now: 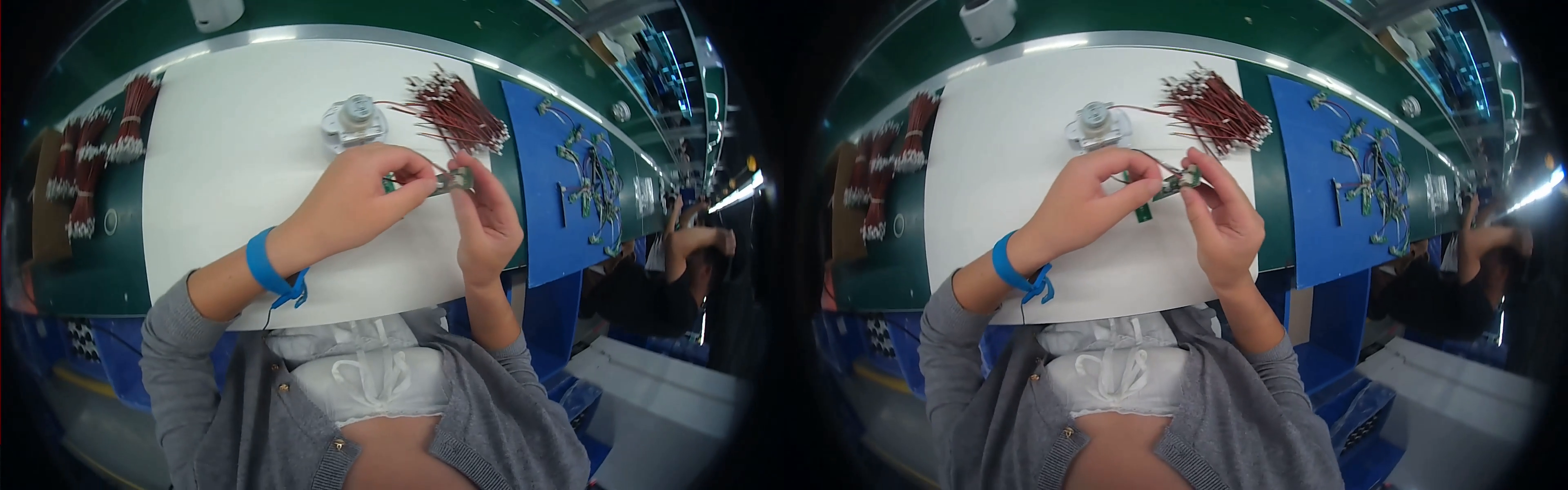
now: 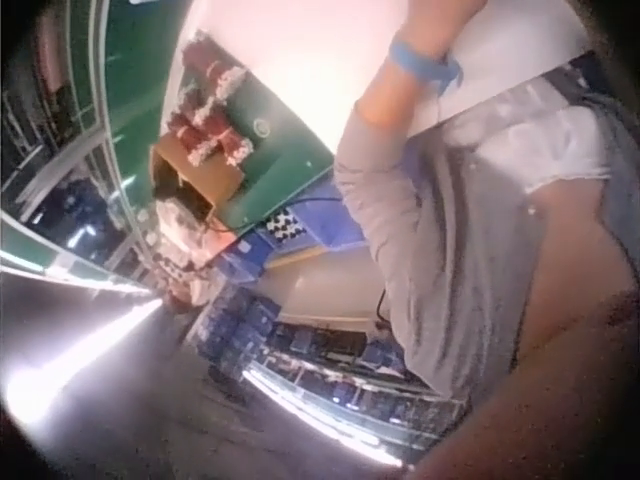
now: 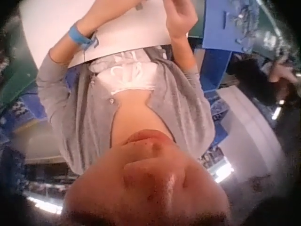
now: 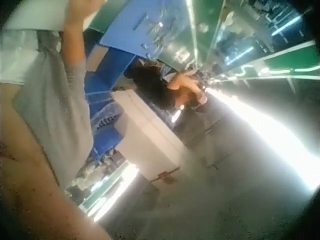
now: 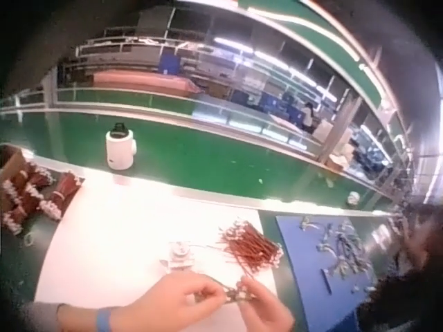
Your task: The person assembles electronic components by hand, connecting wire harnesses to circuit boards.
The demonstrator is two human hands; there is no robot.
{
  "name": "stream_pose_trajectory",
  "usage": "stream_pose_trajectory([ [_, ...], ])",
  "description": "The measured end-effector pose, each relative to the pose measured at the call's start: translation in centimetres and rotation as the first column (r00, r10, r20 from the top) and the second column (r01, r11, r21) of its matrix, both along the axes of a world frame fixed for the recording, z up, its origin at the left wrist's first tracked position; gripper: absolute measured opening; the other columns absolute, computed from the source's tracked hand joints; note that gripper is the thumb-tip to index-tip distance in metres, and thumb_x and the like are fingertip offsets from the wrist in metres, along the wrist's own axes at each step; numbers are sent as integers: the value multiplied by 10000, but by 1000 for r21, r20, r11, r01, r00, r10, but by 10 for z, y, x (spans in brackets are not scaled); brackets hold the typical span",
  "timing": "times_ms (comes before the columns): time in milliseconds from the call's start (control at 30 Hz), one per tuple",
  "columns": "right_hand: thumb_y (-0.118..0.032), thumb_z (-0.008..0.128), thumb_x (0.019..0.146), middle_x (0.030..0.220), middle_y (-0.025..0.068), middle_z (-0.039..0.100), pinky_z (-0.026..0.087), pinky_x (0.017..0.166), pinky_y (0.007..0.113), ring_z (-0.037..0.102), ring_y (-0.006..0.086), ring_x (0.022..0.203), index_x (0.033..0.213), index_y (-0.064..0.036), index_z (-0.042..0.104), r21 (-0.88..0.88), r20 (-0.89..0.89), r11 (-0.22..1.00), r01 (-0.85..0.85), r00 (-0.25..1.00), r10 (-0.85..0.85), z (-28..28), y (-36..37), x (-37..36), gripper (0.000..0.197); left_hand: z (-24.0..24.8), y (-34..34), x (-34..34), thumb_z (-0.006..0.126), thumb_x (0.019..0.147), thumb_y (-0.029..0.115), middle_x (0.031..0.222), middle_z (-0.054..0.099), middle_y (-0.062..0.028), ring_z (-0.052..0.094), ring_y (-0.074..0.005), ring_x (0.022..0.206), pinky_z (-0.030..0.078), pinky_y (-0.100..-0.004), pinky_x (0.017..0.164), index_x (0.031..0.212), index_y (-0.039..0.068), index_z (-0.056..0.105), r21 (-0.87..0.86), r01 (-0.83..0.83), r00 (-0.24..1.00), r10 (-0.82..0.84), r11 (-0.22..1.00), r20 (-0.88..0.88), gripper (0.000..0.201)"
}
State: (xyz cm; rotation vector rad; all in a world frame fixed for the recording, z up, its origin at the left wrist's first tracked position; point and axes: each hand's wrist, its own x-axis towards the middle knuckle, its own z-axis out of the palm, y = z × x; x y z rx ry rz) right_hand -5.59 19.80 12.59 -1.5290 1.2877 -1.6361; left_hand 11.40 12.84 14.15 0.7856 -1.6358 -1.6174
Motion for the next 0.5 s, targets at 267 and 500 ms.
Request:
stream_pose_trajectory([
  [267, 130, 540, 848, 1212, 197, 557, 486, 856, 271, 573, 192, 1049, 1282, 74, 457, -67, 37, 997, -34, 999, 37, -20, -5, 40, 446, -27, 0, 25, 638, 827, 198, 814, 636, -50, 544, -206, 821, 418, -324, 773, 842, 35, 659, -355, -87, 992, 115, 931, 58, 165],
  [500, 123, 510, 855, 1229, 228, 544, 425, 979, 339, 538, 252, 1148, 1294, 70, 440, -72, 54, 997, -38, 998, 42, -26, -2, 42, 448, -35, 0, 28, 629, 833, 206, 802, 624, -57, 539, -208, 825, 418, -326, 761, 841, 38, 658, -251, -74, 995, 89, 965, 45, 170],
])
